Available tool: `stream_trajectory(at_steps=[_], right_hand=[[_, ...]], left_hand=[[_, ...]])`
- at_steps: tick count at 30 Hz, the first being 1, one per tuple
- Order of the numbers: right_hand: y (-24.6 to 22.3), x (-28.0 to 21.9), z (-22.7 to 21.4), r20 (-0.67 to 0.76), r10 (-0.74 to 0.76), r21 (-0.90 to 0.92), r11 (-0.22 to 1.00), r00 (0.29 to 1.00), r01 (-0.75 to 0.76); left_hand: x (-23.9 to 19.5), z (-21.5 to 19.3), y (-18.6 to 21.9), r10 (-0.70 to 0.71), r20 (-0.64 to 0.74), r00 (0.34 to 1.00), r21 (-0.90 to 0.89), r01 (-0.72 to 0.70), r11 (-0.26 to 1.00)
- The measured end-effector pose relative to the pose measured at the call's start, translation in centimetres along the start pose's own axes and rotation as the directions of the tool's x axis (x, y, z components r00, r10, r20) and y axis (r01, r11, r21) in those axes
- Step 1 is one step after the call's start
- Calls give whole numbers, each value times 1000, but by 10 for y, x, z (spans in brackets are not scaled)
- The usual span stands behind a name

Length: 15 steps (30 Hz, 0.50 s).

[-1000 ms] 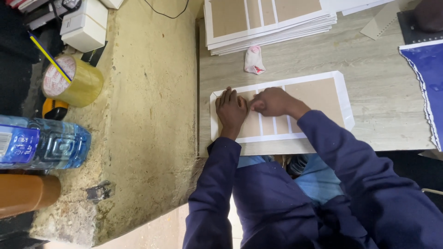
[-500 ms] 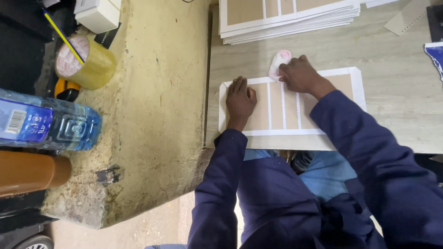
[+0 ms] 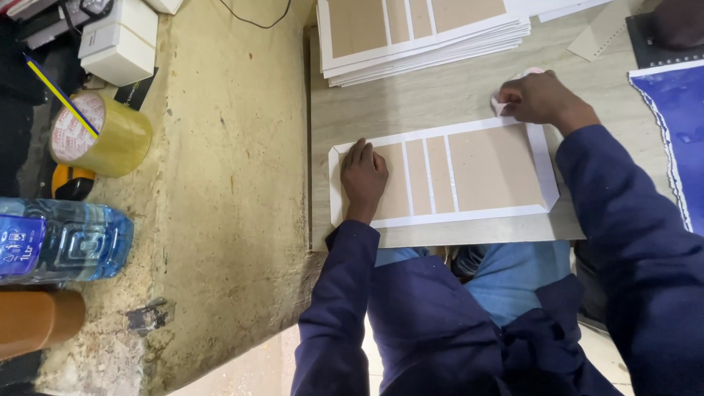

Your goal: Folding and pressing cardboard or paper covers, likely for books or folders, using a small applicator for adhesive or smoothing.

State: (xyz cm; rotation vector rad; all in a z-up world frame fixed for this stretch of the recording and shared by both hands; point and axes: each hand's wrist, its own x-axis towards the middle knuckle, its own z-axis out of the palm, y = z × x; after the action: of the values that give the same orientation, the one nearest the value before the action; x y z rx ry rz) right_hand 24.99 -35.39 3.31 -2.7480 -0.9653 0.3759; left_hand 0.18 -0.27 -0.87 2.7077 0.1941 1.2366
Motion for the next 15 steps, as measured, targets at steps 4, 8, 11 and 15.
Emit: stream_trajectory(at_steps=[4, 8, 11, 15], right_hand=[[-84, 27, 37, -58, -104, 158, 981, 993, 112], [-178, 32, 51, -1, -358, 305, 889, 934, 341], [-204, 30, 37, 58, -391, 431, 840, 919, 330], [-171, 77, 36, -22, -256, 384, 891, 966, 244]], left_hand=[[6, -8, 3, -58, 143, 988, 53, 51, 997], [15, -18, 9, -55, 150, 987, 71, 44, 996], [6, -10, 6, -61, 146, 987, 50, 54, 997], [4, -8, 7, -84, 131, 988, 42, 79, 996]])
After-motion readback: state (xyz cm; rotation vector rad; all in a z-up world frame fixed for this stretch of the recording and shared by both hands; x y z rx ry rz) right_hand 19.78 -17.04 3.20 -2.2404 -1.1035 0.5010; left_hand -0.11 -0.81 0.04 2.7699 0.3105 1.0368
